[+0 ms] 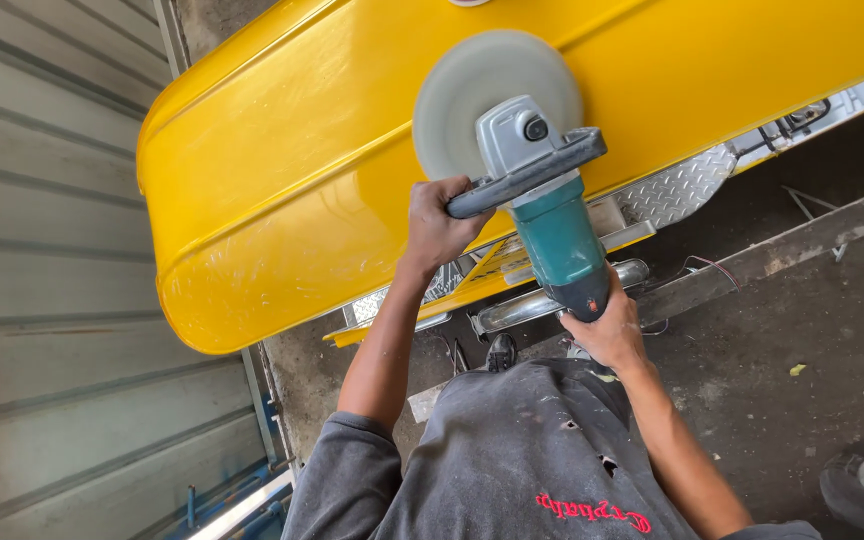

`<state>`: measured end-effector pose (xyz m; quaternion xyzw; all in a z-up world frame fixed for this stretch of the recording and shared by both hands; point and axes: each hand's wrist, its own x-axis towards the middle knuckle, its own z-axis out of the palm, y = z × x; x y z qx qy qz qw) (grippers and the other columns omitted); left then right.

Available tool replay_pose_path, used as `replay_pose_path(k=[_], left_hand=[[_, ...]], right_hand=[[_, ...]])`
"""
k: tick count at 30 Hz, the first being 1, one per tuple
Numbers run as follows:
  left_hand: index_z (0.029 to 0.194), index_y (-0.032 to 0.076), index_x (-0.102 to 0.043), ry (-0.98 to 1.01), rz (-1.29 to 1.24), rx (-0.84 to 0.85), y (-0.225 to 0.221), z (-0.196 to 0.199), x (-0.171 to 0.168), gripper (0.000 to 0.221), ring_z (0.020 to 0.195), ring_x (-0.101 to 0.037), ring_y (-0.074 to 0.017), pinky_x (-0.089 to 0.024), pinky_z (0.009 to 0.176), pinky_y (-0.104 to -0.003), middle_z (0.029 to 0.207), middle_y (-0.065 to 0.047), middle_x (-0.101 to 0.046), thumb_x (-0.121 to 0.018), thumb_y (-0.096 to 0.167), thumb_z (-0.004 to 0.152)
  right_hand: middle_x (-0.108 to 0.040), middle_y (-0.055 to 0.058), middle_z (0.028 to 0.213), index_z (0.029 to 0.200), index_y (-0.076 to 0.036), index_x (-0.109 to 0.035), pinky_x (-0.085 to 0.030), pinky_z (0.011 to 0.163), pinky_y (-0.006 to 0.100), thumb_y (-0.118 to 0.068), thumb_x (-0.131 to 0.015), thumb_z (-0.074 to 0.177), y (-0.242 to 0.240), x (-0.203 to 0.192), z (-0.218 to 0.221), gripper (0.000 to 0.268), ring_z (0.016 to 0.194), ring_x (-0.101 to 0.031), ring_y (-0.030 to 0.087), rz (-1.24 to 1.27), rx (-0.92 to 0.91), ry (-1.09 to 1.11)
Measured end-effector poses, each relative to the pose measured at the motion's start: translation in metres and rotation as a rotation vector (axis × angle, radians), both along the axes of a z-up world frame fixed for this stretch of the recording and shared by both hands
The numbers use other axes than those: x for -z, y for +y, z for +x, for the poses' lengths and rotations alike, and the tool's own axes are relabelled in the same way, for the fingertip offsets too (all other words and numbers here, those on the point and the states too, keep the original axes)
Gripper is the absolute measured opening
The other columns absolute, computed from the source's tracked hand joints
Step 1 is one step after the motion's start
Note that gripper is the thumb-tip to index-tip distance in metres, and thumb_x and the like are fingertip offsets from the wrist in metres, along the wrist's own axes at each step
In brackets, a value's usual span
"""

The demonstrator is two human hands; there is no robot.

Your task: Polishing a yellow vehicle component with an electric power polisher.

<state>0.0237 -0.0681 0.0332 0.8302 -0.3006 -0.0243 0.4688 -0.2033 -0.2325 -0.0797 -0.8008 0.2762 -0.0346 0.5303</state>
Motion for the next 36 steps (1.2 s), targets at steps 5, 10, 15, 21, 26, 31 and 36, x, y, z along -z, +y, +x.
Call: replay_pose_path(k=[5,10,15,21,26,31,36], left_hand=[[0.063,0.001,-0.051,0.007,0.015,-0.056,0.049,-0.006,0.011,0.033,0.046,-0.042,-0.0207,-0.039,0.051,-0.033,0.056,-0.014,-0.040,-0.078,0.016,0.074],[0.063,0.001,-0.051,-0.029,0.016,-0.132,0.123,-0.014,0.027,0.032,0.048,-0.041,-0.0211,-0.038,0.052,-0.033,0.056,-0.012,-0.039,-0.078,0.015,0.072],[0.065,0.001,-0.054,-0.039,0.011,-0.279,0.202,-0.025,0.042,0.027,0.050,-0.043,-0.0148,-0.037,0.053,-0.032,0.055,-0.008,-0.043,-0.078,0.011,0.073],[0.066,0.004,-0.056,0.069,-0.086,-0.409,0.294,-0.038,0.059,0.024,0.055,-0.042,-0.0073,-0.031,0.053,-0.028,0.058,0.003,-0.046,-0.076,0.008,0.079],[0.067,0.005,-0.058,0.110,-0.164,-0.518,0.342,-0.039,0.066,0.026,0.058,-0.040,-0.0044,-0.029,0.053,-0.025,0.062,0.008,-0.047,-0.077,0.009,0.083],[0.070,0.004,-0.059,0.116,-0.218,-0.554,0.336,-0.033,0.056,0.028,0.062,-0.040,-0.0033,-0.029,0.056,-0.023,0.066,0.009,-0.046,-0.077,0.012,0.089],[0.075,0.003,-0.068,0.241,-0.228,-0.536,0.284,-0.025,0.038,0.020,0.059,-0.044,-0.0043,-0.032,0.055,-0.024,0.064,0.007,-0.052,-0.075,0.016,0.089]], right_hand=[[-0.072,0.023,0.113,0.148,-0.005,-0.042,-0.056,0.092,0.044,-0.017,-0.082,0.066,0.026,0.004,0.008,0.092,0.104,-0.073,0.037,-0.026,-0.060,-0.026],[-0.073,0.023,0.112,0.149,-0.007,-0.040,-0.056,0.094,0.043,-0.017,-0.081,0.065,0.069,0.006,0.022,0.094,0.102,-0.074,0.037,-0.005,-0.144,0.017],[-0.072,0.026,0.101,0.151,-0.008,-0.036,-0.057,0.092,0.045,-0.016,-0.078,0.068,0.116,-0.003,0.039,0.094,0.097,-0.073,0.043,0.020,-0.274,0.003],[-0.072,0.027,0.097,0.151,-0.007,-0.033,-0.058,0.089,0.047,-0.017,-0.078,0.068,0.169,0.010,0.059,0.095,0.092,-0.074,0.045,0.042,-0.438,-0.110],[-0.072,0.028,0.097,0.153,-0.010,-0.029,-0.056,0.092,0.048,-0.016,-0.076,0.069,0.196,-0.026,0.076,0.096,0.093,-0.072,0.047,0.042,-0.541,0.019],[-0.072,0.029,0.099,0.154,-0.010,-0.027,-0.053,0.094,0.050,-0.017,-0.076,0.071,0.186,-0.063,0.073,0.097,0.096,-0.070,0.049,0.024,-0.587,0.119],[-0.072,0.028,0.102,0.153,-0.012,-0.027,-0.052,0.096,0.049,-0.017,-0.075,0.070,0.150,-0.096,0.055,0.096,0.096,-0.070,0.048,-0.008,-0.525,0.237]])
